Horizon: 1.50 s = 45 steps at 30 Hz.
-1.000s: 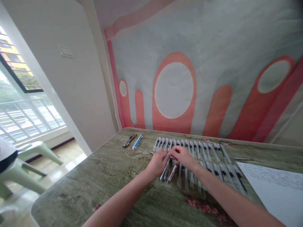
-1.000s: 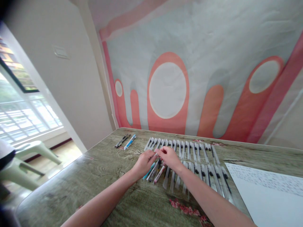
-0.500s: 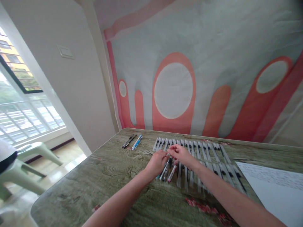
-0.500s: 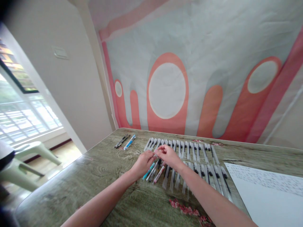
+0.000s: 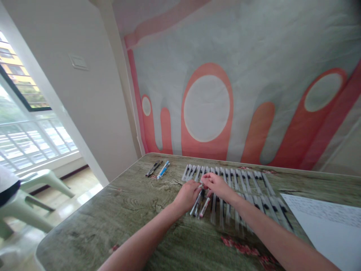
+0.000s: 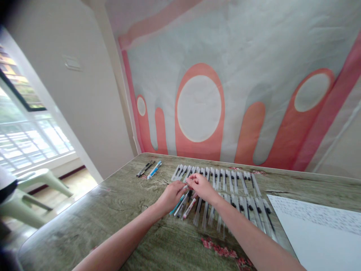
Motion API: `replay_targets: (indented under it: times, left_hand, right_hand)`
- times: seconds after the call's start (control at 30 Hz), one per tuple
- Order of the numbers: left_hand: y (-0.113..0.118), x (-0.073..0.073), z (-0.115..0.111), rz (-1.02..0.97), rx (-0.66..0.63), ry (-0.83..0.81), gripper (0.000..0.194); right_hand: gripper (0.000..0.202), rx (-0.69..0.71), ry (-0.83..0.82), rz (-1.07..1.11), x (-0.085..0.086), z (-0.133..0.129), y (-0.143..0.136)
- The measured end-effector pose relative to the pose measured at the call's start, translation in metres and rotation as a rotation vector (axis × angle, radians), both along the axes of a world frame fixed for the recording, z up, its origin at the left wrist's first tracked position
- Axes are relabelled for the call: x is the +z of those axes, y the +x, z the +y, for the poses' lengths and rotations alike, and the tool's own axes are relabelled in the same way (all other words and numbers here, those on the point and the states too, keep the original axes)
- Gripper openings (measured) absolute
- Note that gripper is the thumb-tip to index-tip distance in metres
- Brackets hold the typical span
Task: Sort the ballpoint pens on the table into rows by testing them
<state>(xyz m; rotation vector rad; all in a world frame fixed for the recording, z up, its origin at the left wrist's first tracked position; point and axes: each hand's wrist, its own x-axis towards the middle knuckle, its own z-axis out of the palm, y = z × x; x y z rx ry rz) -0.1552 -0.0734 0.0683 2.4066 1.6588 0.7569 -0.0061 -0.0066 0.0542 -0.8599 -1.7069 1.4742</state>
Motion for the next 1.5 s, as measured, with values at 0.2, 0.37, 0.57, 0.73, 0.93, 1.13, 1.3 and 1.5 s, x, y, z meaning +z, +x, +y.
replay_targets:
  times: [0.2,0.37,0.57,0.73,0.93,1.13,1.3,1.5]
  left_hand:
    - [-0.002,-0.003,0.000,0.025,0.000,0.012,0.025]
    - [-0.001,-0.006,0.000,0.030,0.006,0.010,0.025]
    - [0.002,-0.004,-0.002,0.024,0.003,0.005,0.026]
    - [0.000,-0.003,-0.002,0.029,0.003,-0.004,0.027]
    - [-0.002,-0.005,0.001,0.060,0.030,0.013,0.028]
    - [-0.001,-0.005,0.000,0.055,0.001,0.012,0.027]
    - [-0.002,-0.002,-0.001,0.060,0.009,0.009,0.028]
    - [-0.002,-0.005,0.000,0.044,0.019,-0.006,0.029]
  right_hand:
    - [0.035,0.053,0.056,0.018,0.001,0.000,0.001]
    - [0.029,-0.001,0.043,-0.027,-0.003,0.003,-0.001]
    - [0.030,-0.009,0.099,-0.084,-0.007,0.005,0.000]
    - [0.027,0.079,0.128,-0.063,-0.007,0.003,0.000]
    - [0.032,0.054,0.104,-0.060,-0.005,0.001,-0.001]
    - [0.026,0.074,0.081,-0.081,-0.010,0.004,-0.001]
    - [0.029,0.089,0.063,-0.048,-0.008,0.005,0.001]
    - [0.025,0.088,0.012,-0.047,-0.006,0.002,-0.002]
